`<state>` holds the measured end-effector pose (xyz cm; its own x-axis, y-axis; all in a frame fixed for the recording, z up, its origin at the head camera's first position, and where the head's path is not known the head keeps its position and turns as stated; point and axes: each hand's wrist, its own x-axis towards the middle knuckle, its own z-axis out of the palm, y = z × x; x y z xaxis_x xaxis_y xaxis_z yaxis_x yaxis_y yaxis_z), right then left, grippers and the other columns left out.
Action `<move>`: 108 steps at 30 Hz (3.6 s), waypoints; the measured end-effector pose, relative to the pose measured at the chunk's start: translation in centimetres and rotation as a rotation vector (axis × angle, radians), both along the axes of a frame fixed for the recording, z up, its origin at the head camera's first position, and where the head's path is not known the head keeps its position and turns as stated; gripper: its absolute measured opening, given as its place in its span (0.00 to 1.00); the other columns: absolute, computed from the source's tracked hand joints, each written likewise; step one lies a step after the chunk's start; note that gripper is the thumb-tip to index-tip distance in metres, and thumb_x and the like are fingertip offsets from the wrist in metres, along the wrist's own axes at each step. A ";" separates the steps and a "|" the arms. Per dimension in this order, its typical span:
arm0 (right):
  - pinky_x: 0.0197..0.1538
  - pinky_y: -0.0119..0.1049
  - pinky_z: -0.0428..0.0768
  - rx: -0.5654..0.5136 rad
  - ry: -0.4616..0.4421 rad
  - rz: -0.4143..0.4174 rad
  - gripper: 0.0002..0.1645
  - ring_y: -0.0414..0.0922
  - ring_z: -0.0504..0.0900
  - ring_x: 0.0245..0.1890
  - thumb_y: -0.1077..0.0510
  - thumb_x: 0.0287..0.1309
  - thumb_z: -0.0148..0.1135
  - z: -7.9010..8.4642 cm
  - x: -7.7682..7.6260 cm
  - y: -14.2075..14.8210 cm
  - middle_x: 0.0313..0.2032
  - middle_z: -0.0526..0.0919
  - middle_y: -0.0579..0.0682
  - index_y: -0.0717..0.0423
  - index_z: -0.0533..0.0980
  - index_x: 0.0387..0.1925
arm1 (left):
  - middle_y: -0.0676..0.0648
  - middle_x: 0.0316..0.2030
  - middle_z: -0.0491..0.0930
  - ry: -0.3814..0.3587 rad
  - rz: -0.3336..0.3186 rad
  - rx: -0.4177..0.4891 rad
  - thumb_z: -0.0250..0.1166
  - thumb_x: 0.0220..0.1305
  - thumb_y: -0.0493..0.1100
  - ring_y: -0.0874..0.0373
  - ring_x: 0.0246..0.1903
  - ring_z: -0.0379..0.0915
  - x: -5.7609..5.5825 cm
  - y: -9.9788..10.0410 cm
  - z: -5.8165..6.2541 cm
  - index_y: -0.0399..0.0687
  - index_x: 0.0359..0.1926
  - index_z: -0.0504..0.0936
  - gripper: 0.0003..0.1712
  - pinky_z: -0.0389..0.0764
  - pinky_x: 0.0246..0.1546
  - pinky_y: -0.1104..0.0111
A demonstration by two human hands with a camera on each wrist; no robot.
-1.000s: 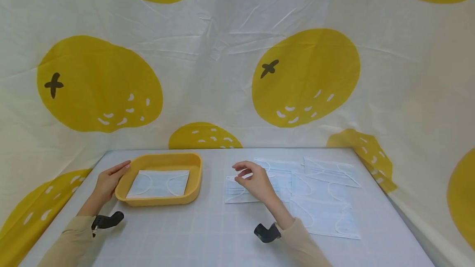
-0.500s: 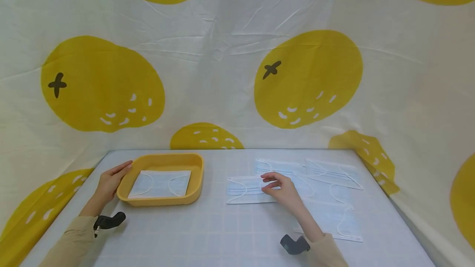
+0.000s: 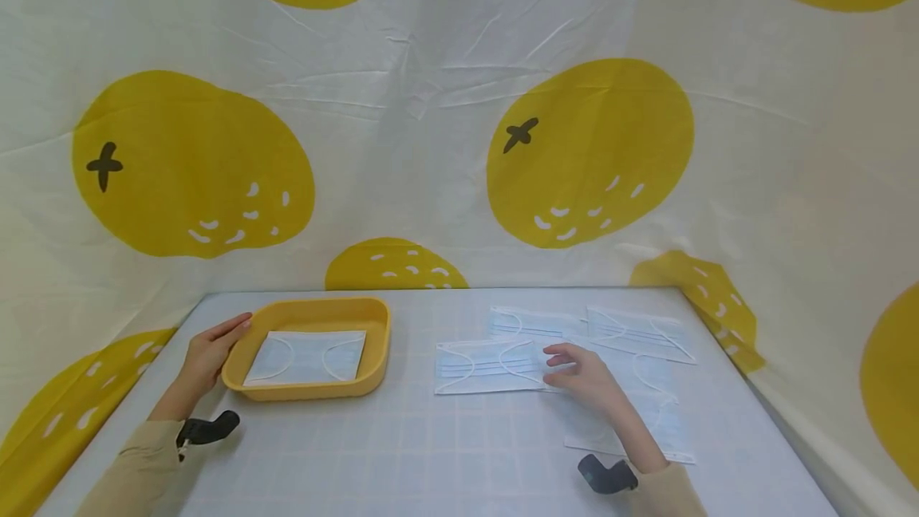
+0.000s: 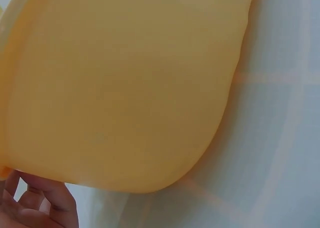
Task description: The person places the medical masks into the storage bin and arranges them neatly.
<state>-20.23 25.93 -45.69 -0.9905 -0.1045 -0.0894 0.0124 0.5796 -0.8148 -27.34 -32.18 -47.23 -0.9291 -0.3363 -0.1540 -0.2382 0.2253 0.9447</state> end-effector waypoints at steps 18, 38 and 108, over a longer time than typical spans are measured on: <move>0.39 0.38 0.83 0.081 -0.081 -0.073 0.28 0.48 0.79 0.42 0.54 0.56 0.67 -1.2 -2.4 0.4 0.47 0.82 0.62 0.62 0.73 0.56 | 0.70 0.48 0.76 -0.049 -0.014 0.019 0.63 0.61 0.60 0.85 0.35 0.67 0.1 -0.3 0.0 0.44 0.67 0.69 0.39 0.75 0.37 0.88; 0.46 0.48 0.79 0.180 -0.064 -0.049 0.37 0.57 0.80 0.47 0.57 0.40 0.78 -1.7 -5.8 -0.9 0.47 0.83 0.63 0.63 0.75 0.55 | 0.58 0.59 0.73 -0.045 -0.025 0.015 0.61 0.65 0.57 0.86 0.33 0.68 0.2 0.1 0.4 0.42 0.68 0.67 0.37 0.76 0.36 0.88; 0.34 0.33 0.79 0.023 -0.036 0.005 0.26 0.43 0.78 0.29 0.56 0.61 0.63 -2.5 -4.7 -1.4 0.33 0.85 0.54 0.71 0.74 0.54 | 0.79 0.32 0.73 -0.016 -0.008 0.028 0.64 0.62 0.58 0.87 0.34 0.67 0.5 0.2 0.2 0.41 0.66 0.68 0.38 0.73 0.36 0.90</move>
<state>-24.90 24.57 -48.15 -0.9861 -0.1066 -0.1277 0.0390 0.5983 -0.8003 -26.86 -32.00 -47.07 -0.9291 -0.3241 -0.1781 -0.2517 0.2013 0.9466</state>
